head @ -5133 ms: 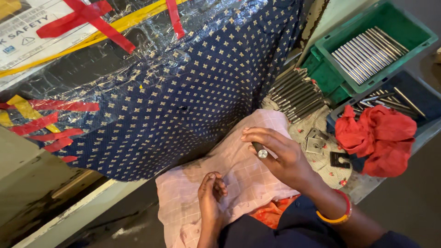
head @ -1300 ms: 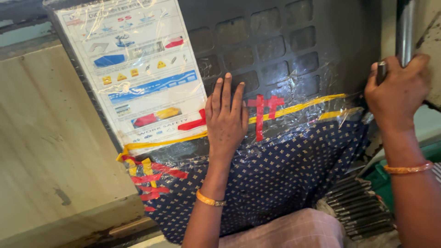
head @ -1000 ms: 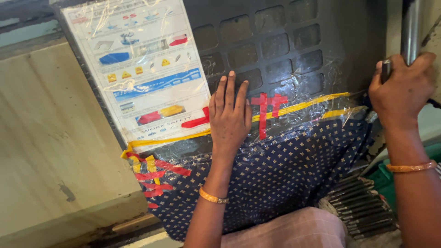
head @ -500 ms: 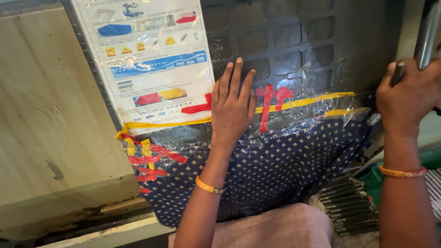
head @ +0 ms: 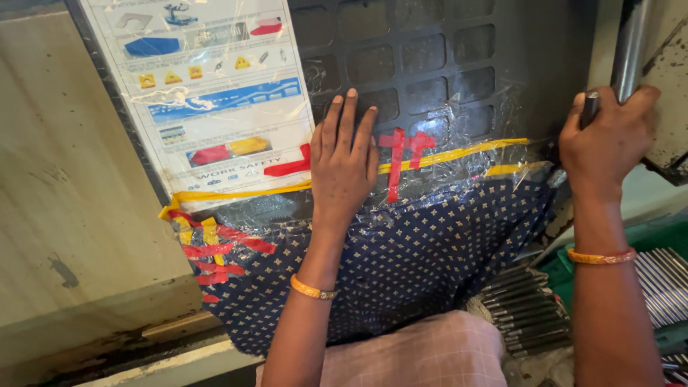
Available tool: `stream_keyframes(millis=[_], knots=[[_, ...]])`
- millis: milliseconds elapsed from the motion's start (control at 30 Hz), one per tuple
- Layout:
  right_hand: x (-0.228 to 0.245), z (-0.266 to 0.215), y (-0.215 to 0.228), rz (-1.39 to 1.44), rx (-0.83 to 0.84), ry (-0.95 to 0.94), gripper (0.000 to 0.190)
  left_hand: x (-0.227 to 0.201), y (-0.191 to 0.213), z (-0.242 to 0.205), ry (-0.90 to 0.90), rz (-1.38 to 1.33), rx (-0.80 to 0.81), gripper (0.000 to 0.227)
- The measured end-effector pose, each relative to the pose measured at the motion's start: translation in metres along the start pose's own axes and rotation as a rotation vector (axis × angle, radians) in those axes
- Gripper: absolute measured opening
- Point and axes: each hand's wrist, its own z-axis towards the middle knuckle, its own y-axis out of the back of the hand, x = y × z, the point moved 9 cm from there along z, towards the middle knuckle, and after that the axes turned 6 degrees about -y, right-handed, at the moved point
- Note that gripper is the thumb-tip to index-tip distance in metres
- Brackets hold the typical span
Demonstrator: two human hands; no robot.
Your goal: The person sits on the floor and wipes metal rods with a red cloth, then uses a handheld grinding tool to polish the rods. They place the finished rods into a green bin and continue the process with additional rods.
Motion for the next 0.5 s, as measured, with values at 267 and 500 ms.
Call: stream_keyframes(millis=[267, 500], knots=[[0.0013, 0.0027, -0.0009, -0.024, 0.041, -0.026, 0.016, 0.0005, -0.0004, -0.0012, 0.003, 0.022, 0.003, 0.045], [0.0032, 0.0019, 0.0028, -0.006, 0.013, 0.003, 0.014, 0.0004, 0.0003, -0.0006, 0.005, 0.008, -0.007, 0.044]])
